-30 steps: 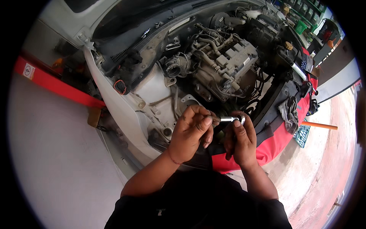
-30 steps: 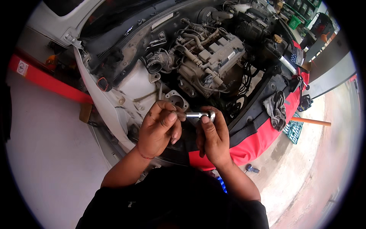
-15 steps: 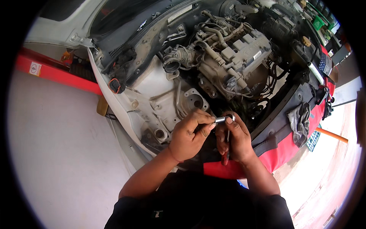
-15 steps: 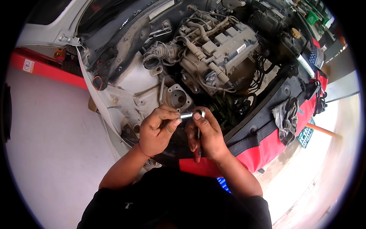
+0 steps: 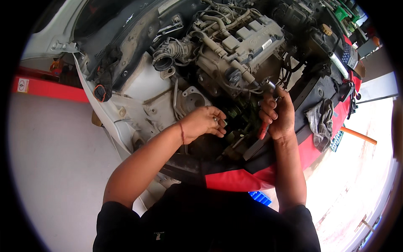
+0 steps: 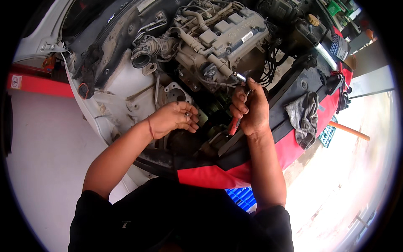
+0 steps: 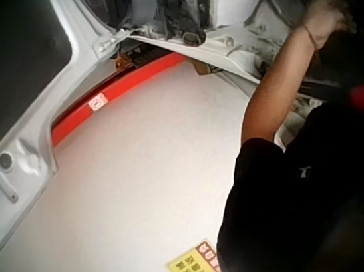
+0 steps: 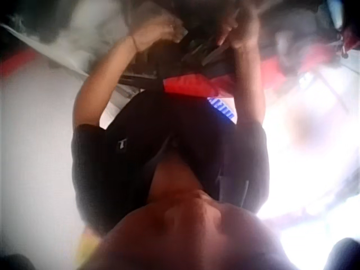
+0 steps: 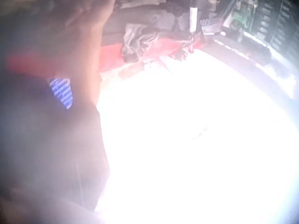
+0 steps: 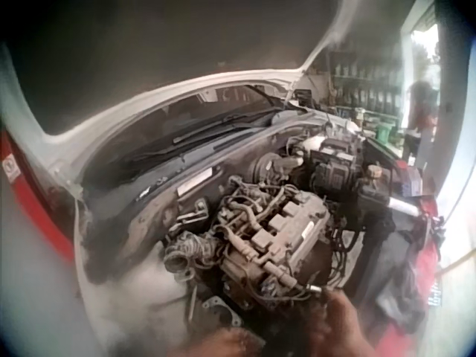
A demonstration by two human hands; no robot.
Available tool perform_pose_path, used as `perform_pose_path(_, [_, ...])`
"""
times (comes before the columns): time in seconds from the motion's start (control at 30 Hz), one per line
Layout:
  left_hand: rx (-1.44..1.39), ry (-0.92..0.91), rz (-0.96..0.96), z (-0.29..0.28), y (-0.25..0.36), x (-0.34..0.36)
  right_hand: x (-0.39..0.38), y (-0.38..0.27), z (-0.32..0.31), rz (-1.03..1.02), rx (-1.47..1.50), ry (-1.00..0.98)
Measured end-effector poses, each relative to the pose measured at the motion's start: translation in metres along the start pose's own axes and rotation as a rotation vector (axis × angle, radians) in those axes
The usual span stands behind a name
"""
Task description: The person works on a car engine by using a wrench to adjust bolts, removes a pulley, selects tools from a blue tray on the ground, and continues working on engine components with a wrench and a flashlight.
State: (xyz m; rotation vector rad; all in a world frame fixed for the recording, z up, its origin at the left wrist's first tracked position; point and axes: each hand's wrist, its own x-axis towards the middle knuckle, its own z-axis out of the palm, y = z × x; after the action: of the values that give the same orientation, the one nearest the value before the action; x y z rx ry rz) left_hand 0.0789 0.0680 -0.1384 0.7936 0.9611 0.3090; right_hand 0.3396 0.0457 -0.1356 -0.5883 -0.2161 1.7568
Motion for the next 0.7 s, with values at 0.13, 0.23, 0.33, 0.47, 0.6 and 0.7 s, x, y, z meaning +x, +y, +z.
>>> perform_pose_path(0.13, [0.558, 0.042, -0.238, -0.021, -0.007, 0.06, 0.01, 0.003, -0.018, 0.027, -0.035, 0.152])
perform_pose_path(0.23, [0.903, 0.166, -0.357, -0.052, -0.045, 0.117, 0.016, 0.002, -0.008, -0.02, -0.063, 0.106])
perform_pose_path(0.33, [1.117, 0.239, -0.073, -0.085, -0.107, 0.165, 0.02, 0.006, -0.009, -0.015, -0.05, 0.108])
perform_pose_path(0.47, [1.491, -0.024, -0.129, -0.1, -0.161, 0.235, 0.021, 0.003, -0.013, -0.013, -0.097, 0.116])
perform_pose_path(0.6, [1.241, 0.137, -0.155, -0.086, -0.206, 0.252, 0.019, -0.009, -0.035, -0.001, -0.099, 0.073])
perform_pose_path(0.7, [1.115, 0.229, -0.15, -0.075, -0.227, 0.266, 0.02, -0.012, -0.035, -0.024, -0.12, 0.122])
